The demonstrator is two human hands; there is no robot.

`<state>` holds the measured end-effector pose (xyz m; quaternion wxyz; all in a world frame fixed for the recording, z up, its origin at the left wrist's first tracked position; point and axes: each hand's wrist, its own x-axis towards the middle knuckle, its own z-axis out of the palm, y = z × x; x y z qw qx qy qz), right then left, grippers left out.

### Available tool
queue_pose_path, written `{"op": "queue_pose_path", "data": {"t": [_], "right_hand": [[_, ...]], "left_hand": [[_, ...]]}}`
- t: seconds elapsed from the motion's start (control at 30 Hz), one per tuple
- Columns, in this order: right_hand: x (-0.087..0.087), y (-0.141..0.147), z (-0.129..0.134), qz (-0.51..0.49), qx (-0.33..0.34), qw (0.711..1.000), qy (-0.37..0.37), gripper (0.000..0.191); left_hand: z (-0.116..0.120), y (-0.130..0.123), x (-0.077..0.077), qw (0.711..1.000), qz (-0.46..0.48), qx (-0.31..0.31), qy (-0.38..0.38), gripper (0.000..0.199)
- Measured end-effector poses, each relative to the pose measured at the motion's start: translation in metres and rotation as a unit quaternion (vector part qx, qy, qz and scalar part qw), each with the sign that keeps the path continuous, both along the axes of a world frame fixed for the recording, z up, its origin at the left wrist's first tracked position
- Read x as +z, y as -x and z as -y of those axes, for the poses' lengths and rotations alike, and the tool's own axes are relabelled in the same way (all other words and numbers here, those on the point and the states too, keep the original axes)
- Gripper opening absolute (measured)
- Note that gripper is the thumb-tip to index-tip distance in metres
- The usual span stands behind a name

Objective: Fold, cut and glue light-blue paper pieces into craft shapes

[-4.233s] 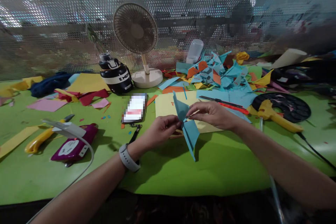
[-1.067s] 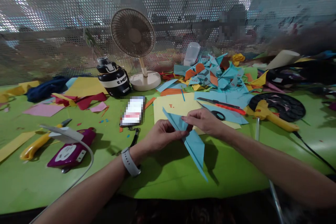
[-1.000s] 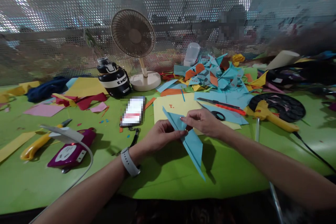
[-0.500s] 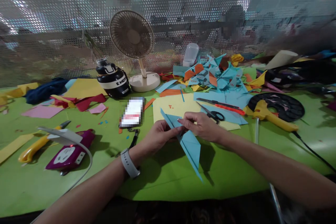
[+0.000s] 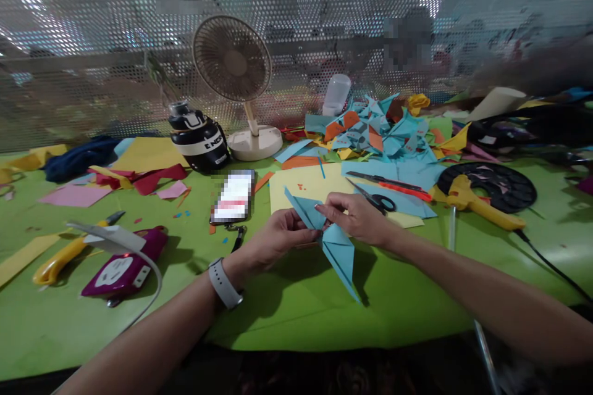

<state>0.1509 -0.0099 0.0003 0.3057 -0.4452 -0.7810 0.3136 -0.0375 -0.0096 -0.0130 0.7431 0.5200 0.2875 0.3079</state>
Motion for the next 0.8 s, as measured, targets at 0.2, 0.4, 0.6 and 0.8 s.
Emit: {"op": "queue_pose_path", "data": {"t": [0.2,0.4,0.6,0.8], "right_hand": [[-0.002,-0.002,-0.003,-0.011,-0.002,1.000,-0.019,0.037],[-0.002,-0.004,-0.005,-0.061,-0.069,0.996,-0.022,0.039],[0.001,-0.004,-0.005,-0.094,-0.078,0.991,0.054,0.049],[-0.002,-0.001,-0.002,-0.161,-0.046,0.982,0.085,0.037]], "left_hand": [[0.000,0.001,0.001,0.999,0.017,0.005,0.036,0.026],[0.000,0.001,0.003,0.994,0.003,0.041,0.100,0.028],[-0.003,0.003,0.006,0.992,0.017,0.080,0.100,0.033],[-0.010,0.009,0.008,0.985,0.050,0.144,0.079,0.033]]}}
